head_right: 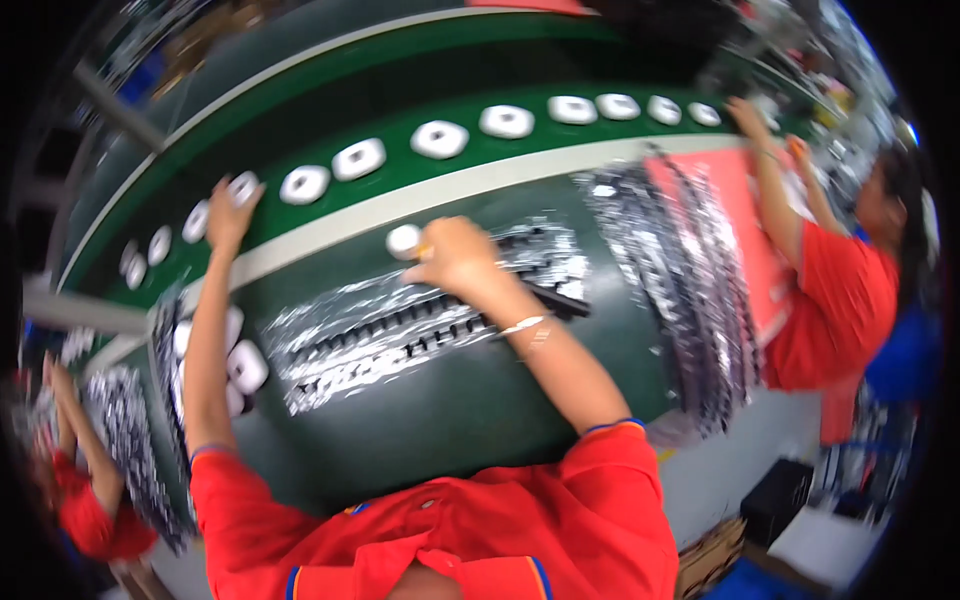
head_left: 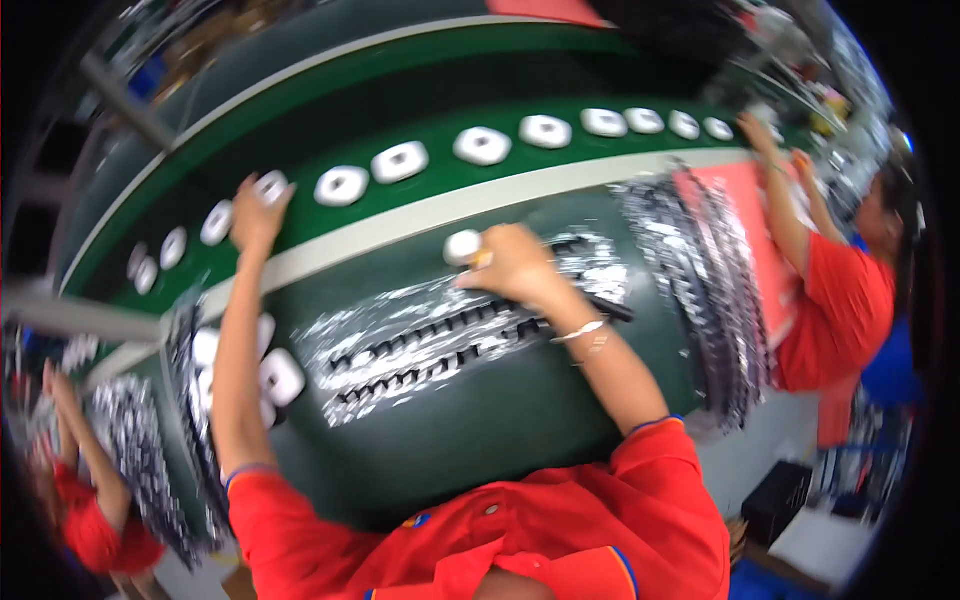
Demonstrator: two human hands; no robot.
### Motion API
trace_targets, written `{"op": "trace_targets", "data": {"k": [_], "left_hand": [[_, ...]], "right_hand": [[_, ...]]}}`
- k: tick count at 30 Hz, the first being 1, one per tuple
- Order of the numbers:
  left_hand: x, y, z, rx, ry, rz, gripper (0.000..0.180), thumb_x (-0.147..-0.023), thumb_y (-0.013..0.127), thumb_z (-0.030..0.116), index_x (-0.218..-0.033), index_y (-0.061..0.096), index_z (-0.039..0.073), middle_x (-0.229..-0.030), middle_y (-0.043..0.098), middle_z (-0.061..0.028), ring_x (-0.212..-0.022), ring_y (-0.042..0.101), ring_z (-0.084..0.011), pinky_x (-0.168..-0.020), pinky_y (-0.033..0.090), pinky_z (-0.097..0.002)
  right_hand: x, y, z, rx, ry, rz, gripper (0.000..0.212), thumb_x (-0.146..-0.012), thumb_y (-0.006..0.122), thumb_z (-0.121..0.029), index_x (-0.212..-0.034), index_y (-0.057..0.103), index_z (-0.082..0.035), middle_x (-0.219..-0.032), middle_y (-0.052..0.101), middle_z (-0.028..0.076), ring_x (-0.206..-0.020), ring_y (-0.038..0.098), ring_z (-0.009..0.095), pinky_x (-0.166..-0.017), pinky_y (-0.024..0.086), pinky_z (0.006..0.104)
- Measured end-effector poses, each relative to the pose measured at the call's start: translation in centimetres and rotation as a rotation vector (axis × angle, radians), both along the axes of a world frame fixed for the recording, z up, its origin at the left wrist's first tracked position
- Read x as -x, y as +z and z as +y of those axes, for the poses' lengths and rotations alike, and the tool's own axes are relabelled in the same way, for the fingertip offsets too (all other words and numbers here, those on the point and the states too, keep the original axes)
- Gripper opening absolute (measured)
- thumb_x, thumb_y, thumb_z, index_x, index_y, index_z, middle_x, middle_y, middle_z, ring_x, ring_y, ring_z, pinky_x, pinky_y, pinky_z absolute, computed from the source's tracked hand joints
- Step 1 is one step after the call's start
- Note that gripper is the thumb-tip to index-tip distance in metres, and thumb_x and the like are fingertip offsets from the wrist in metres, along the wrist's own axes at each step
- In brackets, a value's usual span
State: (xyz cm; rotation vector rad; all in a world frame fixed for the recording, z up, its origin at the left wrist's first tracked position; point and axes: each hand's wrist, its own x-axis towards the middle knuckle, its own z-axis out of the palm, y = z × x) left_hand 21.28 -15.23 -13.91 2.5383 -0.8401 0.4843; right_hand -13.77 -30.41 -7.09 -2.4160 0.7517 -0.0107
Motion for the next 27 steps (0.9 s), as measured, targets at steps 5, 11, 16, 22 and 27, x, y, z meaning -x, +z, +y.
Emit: {"op": "trace_targets", "data": {"k": [5,11,16,22,27], "left_hand": [[9.2,3.2,-0.4,0.675,-0.544,1.277,0.059,-0.070,0.059,0.008,-0.126,0.040,0.003,-0.105,0.055,-0.0111,-0.090,0.057,-0.0165,-0.068,0.050,-0.0240],[21.3,4.6,0.4,0.554,-0.642,1.627,0.069,-0.064,0.054,0.011,-0.130,0.034,0.004,-0.113,0.049,-0.0125,-0.098,0.057,-0.0240,-0.079,0.053,-0.0332],[21.1,4.2,0.8,0.571,-0.639,1.591,0.074,-0.061,0.054,0.007,-0.131,0.031,0.008,-0.113,0.049,-0.0120,-0.100,0.056,-0.0253,-0.081,0.052,-0.0339],[20.7,4.4,1.1,0.581,-0.696,1.468,0.061,-0.075,0.060,0.005,-0.128,0.031,0.007,-0.113,0.049,-0.0133,-0.098,0.058,-0.0254,-0.071,0.054,-0.0295],[23.1,7.0,-0.5,0.459,-0.847,1.338,0.050,-0.079,0.058,-0.005,-0.119,0.031,0.007,-0.106,0.051,-0.0124,-0.087,0.061,-0.0199,-0.060,0.056,-0.0267]], "right_hand": [[-0.1,-0.9,0.5,-0.049,0.009,-0.022,0.037,-0.059,0.078,-0.033,-0.079,0.066,-0.004,-0.079,0.063,0.019,-0.080,0.061,0.034,-0.072,0.049,0.0394],[0.2,-0.6,0.6,0.044,-0.032,-0.037,0.038,-0.059,0.079,-0.027,-0.073,0.063,0.004,-0.076,0.062,0.022,-0.075,0.062,0.034,-0.068,0.050,0.0392],[0.2,0.6,-0.9,-0.292,0.038,0.080,0.023,-0.062,0.070,-0.014,-0.072,0.063,0.005,-0.059,0.063,0.012,-0.046,0.061,0.020,-0.050,0.051,0.0312],[0.8,0.7,-1.7,-0.309,-0.016,-0.205,0.028,-0.065,0.069,-0.017,-0.082,0.063,0.003,-0.064,0.062,0.013,-0.048,0.060,0.016,-0.046,0.050,0.0289],[1.5,5.1,0.5,-0.479,0.006,-0.389,0.025,-0.072,0.068,-0.010,-0.095,0.064,-0.001,-0.072,0.063,0.003,-0.044,0.047,0.005,-0.037,0.037,0.0198]]}}
